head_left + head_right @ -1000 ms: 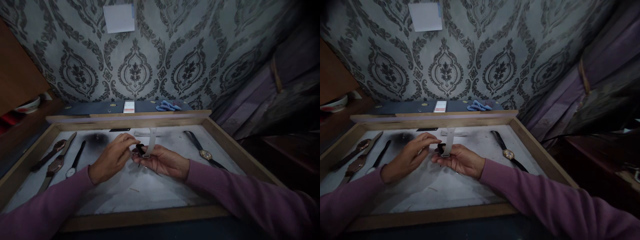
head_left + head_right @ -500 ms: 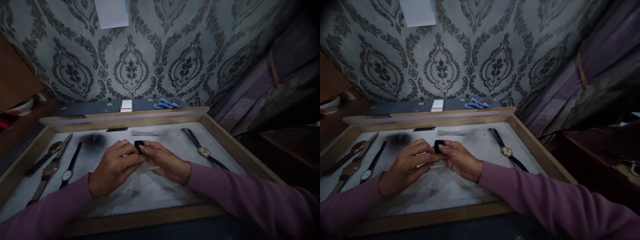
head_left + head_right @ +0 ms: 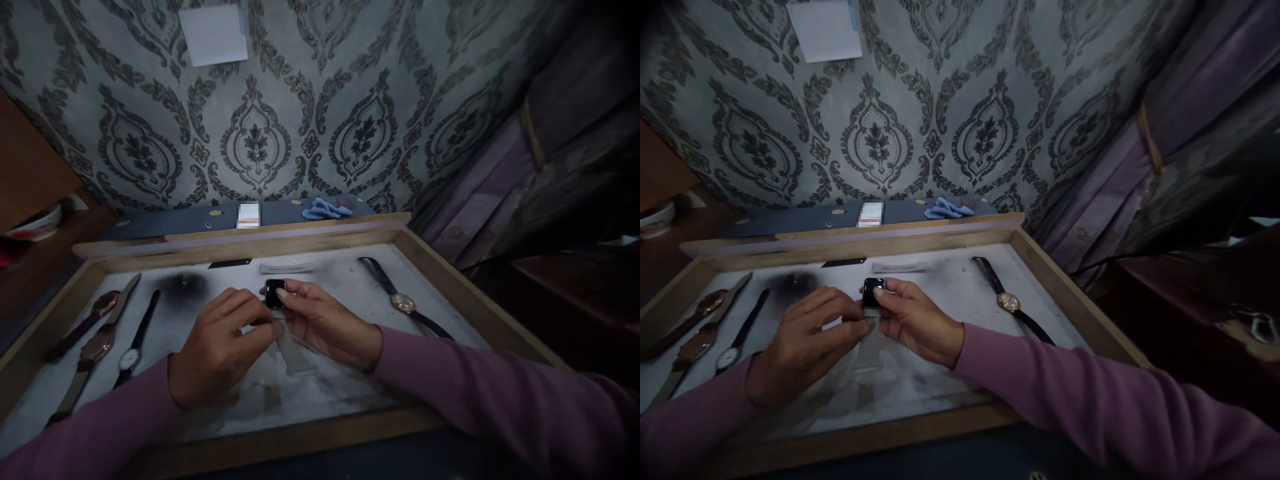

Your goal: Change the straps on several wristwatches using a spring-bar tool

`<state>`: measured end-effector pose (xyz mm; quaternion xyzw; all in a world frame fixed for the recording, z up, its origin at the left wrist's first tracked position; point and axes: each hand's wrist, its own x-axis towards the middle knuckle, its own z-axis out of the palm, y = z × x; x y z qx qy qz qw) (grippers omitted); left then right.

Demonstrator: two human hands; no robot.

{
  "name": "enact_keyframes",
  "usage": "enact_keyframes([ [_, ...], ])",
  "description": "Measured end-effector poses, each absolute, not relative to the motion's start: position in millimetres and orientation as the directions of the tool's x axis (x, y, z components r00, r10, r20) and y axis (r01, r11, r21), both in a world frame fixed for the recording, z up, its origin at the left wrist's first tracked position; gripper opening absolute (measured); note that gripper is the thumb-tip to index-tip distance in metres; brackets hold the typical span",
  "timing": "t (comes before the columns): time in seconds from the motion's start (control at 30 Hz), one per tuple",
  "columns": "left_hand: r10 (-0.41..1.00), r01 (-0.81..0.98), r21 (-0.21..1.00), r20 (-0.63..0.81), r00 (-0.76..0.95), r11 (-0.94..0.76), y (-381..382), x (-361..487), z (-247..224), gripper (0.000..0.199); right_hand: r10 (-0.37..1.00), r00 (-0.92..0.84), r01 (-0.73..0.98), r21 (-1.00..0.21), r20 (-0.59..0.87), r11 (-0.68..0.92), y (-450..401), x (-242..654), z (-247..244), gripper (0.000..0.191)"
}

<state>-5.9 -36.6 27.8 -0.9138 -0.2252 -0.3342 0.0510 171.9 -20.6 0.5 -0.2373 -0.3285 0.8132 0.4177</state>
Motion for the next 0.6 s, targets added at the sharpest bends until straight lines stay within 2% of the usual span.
enact_keyframes([
  [0.47, 0.242, 0.406, -0.100, 0.667, 0.705, -0.908, -38.7, -6.4, 30.4, 0.014, 0.814, -0.567, -0.548, -0.680, -0.126, -0.487, -22.4, 173.6, 3.8, 0.012],
  [0.6, 0.268, 0.422, -0.065, 0.684, 0.678, -0.904, -39.8, -5.8, 32.4, 0.016, 0.815, -0.562, -0.546, -0.676, -0.144, -0.495, -21.5, 174.5, 3.9, 0.011],
])
